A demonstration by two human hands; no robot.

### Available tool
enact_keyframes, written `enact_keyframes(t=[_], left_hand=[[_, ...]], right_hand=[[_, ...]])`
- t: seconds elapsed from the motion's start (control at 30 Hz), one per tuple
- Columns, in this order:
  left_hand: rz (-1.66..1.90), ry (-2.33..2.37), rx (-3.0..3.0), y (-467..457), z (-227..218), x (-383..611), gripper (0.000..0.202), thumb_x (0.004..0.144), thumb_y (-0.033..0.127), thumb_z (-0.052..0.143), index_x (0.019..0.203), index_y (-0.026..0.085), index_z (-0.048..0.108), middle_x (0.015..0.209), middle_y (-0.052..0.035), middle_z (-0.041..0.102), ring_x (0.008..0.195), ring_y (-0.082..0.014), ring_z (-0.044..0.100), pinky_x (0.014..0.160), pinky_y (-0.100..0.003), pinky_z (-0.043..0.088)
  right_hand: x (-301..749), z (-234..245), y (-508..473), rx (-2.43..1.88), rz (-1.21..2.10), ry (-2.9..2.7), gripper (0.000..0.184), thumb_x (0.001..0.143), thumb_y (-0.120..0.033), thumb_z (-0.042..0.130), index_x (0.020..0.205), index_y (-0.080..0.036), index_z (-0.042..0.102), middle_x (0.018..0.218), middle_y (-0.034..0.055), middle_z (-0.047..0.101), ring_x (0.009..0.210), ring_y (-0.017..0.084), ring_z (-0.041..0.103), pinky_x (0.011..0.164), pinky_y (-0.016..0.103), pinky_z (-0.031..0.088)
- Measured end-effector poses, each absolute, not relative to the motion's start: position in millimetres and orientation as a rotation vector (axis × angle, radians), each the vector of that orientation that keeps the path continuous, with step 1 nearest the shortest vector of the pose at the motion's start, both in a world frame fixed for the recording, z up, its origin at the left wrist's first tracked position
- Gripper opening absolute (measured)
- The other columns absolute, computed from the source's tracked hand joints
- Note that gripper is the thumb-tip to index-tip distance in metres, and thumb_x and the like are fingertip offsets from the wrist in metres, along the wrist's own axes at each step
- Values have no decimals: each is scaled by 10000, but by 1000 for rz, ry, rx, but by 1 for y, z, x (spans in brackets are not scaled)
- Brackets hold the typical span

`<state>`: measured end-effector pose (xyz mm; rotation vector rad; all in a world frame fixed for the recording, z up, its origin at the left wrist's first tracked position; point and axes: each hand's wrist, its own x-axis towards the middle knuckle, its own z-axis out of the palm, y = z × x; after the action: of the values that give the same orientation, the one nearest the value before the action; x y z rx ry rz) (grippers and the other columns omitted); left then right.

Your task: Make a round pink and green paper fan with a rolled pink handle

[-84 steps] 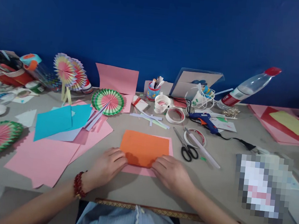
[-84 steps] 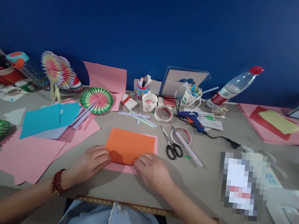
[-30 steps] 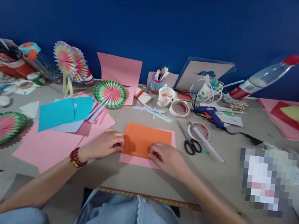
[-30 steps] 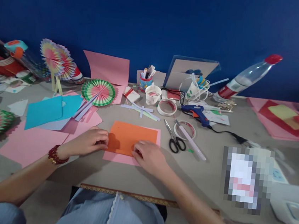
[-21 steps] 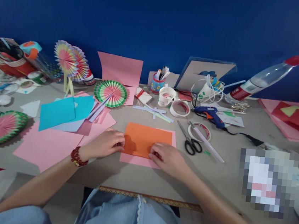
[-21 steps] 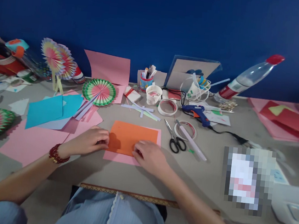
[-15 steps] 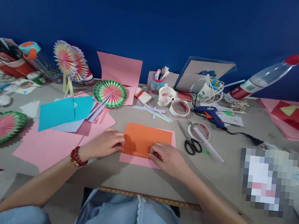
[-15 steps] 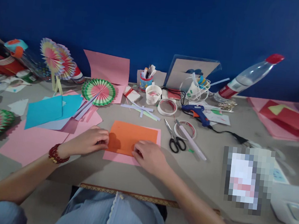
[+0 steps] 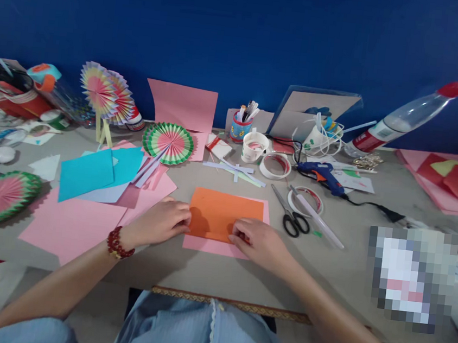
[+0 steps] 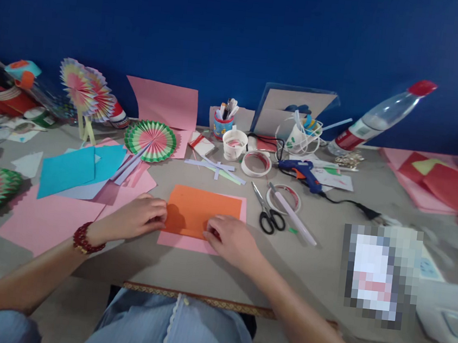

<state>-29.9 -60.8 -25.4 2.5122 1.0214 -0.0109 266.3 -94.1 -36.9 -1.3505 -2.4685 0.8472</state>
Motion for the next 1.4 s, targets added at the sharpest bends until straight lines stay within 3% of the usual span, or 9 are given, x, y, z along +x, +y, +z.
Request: enact_keyframes(t=[1.4], left_hand=[[-63, 1047, 2509, -62, -25, -28, 224, 991, 351, 532, 842, 188, 565, 883, 0, 615, 823, -176, 575, 795, -330, 332]], right_hand=[[265, -34, -93, -1307, 747, -2660, 111, 940, -217, 583, 839, -183, 614, 878, 42, 623, 830, 186, 569, 709, 283, 363]])
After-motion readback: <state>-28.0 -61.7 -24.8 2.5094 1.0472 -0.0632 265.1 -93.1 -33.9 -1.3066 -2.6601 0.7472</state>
